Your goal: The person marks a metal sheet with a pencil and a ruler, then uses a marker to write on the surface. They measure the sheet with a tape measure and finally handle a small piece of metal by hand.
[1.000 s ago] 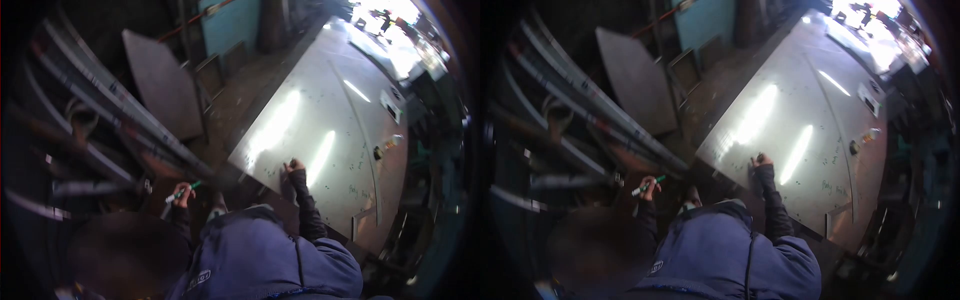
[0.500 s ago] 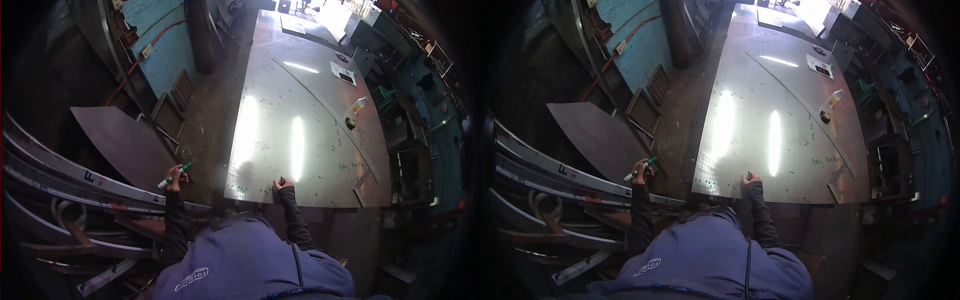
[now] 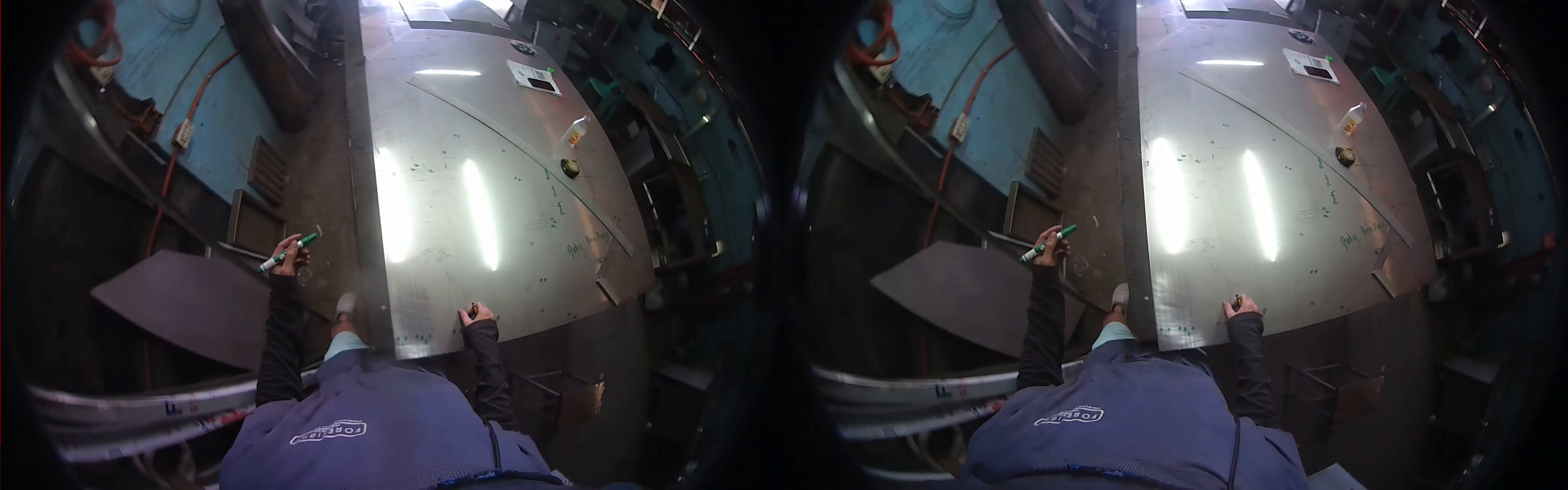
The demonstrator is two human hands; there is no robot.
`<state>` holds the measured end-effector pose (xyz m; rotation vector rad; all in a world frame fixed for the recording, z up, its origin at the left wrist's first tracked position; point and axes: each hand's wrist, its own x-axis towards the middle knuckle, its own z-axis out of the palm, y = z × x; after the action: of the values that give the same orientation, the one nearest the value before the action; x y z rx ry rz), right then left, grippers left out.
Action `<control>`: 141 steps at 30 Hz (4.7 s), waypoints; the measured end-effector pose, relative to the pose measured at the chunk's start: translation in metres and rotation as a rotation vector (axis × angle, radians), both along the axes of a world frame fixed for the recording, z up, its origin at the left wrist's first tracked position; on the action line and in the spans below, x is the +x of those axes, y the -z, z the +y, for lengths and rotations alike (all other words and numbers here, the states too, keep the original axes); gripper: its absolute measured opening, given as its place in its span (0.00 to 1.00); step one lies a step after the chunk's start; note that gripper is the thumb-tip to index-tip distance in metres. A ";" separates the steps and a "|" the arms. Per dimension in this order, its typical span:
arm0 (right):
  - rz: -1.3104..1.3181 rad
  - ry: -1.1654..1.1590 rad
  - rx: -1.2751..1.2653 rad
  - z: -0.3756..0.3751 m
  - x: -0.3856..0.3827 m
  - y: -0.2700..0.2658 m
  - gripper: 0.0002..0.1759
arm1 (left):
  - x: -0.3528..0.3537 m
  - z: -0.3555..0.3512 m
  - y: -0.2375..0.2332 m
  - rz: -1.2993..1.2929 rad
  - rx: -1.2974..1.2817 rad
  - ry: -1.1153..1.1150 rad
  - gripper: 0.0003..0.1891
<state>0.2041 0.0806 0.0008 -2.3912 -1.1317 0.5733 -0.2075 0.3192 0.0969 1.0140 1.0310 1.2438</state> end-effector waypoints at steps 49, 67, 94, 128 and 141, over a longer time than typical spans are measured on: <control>-0.372 0.964 -0.348 0.052 -0.038 0.042 0.28 | 0.071 0.502 0.005 -0.057 0.020 0.778 0.08; 0.802 0.547 0.493 0.629 -0.204 -0.100 0.20 | 0.178 0.609 -0.011 0.157 -0.130 1.655 0.08; 0.007 0.752 0.420 0.673 -0.189 -0.169 0.16 | 0.297 0.617 -0.074 0.344 -0.084 2.296 0.06; -0.256 1.653 -0.045 0.255 -0.210 -0.050 0.15 | 0.426 0.488 0.052 0.250 0.210 1.399 0.14; -0.417 1.347 0.033 0.163 -0.122 -0.008 0.20 | 0.394 0.358 0.071 0.154 0.238 1.284 0.08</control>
<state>0.0820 0.2437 0.0086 -2.6063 0.4926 -0.4070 0.1861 0.6776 0.0263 1.5807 0.1624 0.2089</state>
